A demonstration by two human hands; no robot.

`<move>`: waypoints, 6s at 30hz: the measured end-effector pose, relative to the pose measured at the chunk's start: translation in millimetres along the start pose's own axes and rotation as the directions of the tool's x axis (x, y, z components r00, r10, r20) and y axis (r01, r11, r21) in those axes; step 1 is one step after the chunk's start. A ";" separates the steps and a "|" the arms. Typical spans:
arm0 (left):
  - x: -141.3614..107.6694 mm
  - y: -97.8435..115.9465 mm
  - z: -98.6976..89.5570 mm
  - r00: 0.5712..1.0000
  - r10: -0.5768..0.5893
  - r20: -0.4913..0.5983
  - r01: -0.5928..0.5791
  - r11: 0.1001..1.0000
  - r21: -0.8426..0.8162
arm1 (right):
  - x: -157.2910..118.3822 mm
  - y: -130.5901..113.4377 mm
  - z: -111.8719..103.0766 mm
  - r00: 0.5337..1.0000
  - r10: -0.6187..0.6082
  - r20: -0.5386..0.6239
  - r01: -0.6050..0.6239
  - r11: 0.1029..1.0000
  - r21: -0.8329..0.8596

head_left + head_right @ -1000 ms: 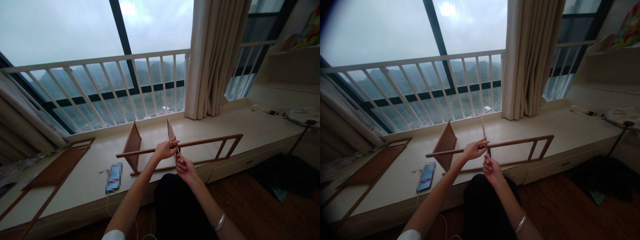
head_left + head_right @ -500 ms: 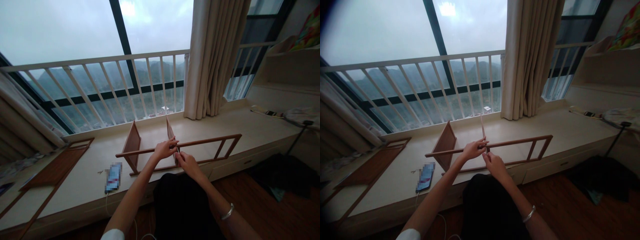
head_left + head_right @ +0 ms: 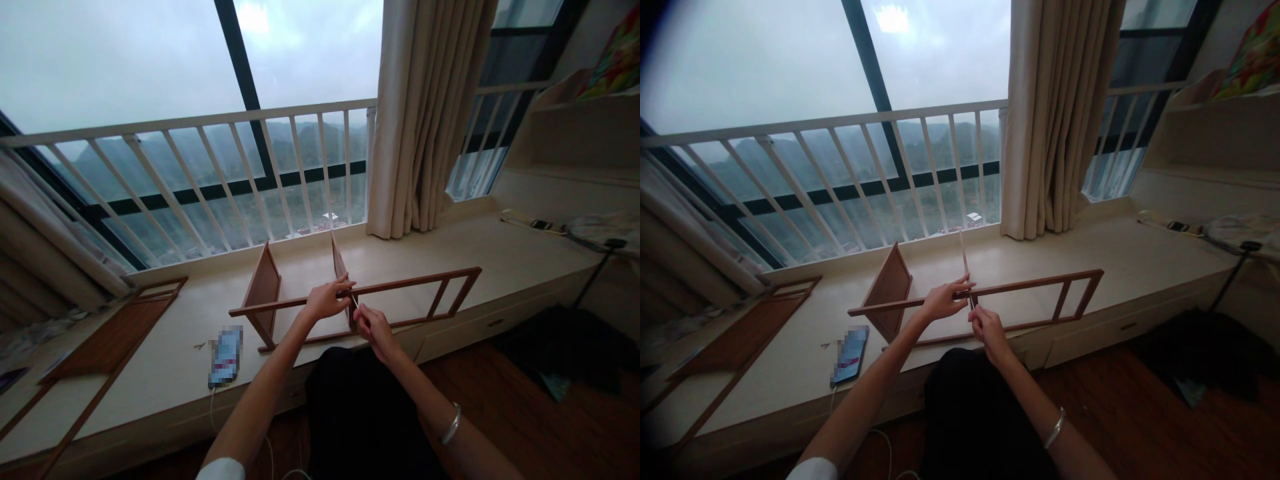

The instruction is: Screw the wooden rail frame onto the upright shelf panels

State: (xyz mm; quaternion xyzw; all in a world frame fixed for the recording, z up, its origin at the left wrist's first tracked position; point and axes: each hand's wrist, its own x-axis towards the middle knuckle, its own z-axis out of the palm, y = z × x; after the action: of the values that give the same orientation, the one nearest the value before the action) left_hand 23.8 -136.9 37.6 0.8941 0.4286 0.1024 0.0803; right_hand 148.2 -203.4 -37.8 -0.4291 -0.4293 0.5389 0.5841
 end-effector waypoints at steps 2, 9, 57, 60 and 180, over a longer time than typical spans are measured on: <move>0.1 -0.2 0.6 1.000 0.005 -0.006 -0.005 1.000 0.003 | -1.0 7.0 3.8 0.993 0.085 0.087 -0.110 0.933 0.344; -0.6 0.8 0.0 1.000 -0.007 -0.007 0.007 1.000 -0.003 | -7.8 19.3 21.7 0.982 0.103 0.160 -0.183 0.742 0.644; 4.0 4.5 -0.2 0.997 -0.071 -0.017 0.070 0.996 -0.046 | 32.4 31.6 -31.2 0.611 -0.785 0.105 0.642 0.413 -0.646; 5.2 4.3 -0.4 0.998 -0.064 -0.017 0.063 0.997 -0.050 | 35.6 35.7 -32.2 0.589 -0.801 0.112 0.645 0.382 -0.662; 13.4 0.7 3.2 0.987 -0.152 -0.047 0.142 0.974 -0.178 | -3.6 9.7 22.3 0.941 -0.218 -0.258 0.137 0.944 -0.299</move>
State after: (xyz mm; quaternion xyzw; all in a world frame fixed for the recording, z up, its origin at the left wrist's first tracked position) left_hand 33.4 -127.0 36.2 0.8459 0.4853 0.1601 0.1523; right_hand 124.0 -205.6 -41.4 -0.5393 -0.4482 0.3499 0.6211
